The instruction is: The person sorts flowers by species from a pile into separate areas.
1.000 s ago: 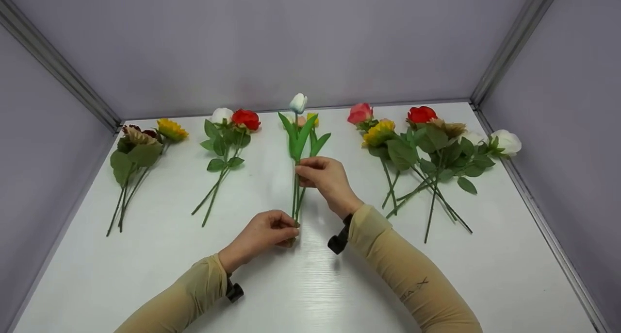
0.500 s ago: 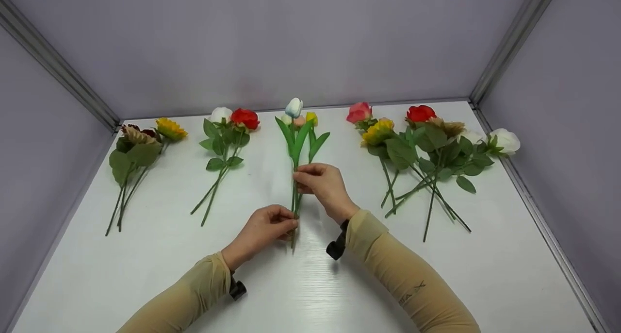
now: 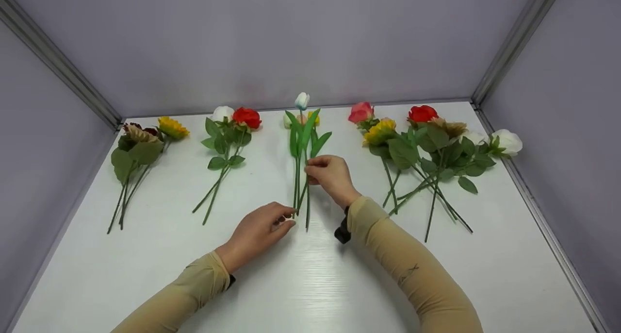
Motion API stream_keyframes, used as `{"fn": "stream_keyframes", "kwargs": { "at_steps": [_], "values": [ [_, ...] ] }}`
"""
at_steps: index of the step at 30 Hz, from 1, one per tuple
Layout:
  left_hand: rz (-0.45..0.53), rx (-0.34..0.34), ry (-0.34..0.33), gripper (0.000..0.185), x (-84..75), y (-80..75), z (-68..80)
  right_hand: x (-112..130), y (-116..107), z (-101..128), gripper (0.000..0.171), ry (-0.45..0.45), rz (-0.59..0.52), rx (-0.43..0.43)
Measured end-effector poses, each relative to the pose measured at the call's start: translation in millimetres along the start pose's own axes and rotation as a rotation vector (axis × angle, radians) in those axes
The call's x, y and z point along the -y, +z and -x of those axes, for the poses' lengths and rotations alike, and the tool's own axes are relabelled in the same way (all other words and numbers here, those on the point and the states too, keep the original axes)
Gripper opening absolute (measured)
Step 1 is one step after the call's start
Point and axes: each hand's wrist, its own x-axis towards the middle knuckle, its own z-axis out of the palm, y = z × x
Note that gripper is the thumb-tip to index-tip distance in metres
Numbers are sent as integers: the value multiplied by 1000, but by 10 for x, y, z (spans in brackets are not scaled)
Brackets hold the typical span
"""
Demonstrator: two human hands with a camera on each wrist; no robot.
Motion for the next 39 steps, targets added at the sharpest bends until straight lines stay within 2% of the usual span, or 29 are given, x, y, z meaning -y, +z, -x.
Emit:
{"fn": "stream_keyframes", "kwargs": {
  "at_steps": [2,4,6,8,10,15,19,28,34,39],
  "values": [
    [-213,-8,107,35,1,-25,-27,7,-72,-133,36,6,40,-23],
    [-369,-1,181,45,9,-50,-65,9,-128,-250,36,18,88,-32],
    [-452,28,214,57,30,-65,-119,8,-164,-343,34,36,142,-36],
    [-491,66,210,66,59,-71,-182,-3,-184,-419,32,54,203,-38],
    [-488,96,181,71,92,-76,-245,-15,-189,-472,30,79,246,-46],
    [-426,122,124,74,150,-87,-325,-51,-168,-540,28,113,289,-69],
    [-388,140,122,73,153,-88,-317,-71,-150,-550,29,107,301,-65],
    [-383,157,113,73,133,-80,-291,-81,-170,-519,30,98,304,-67],
    [-396,158,136,73,66,-48,-306,-70,-286,-426,32,5,287,-75],
    [-398,162,178,73,-83,25,-344,-14,-585,-293,31,-88,325,-110]
  ]
}}
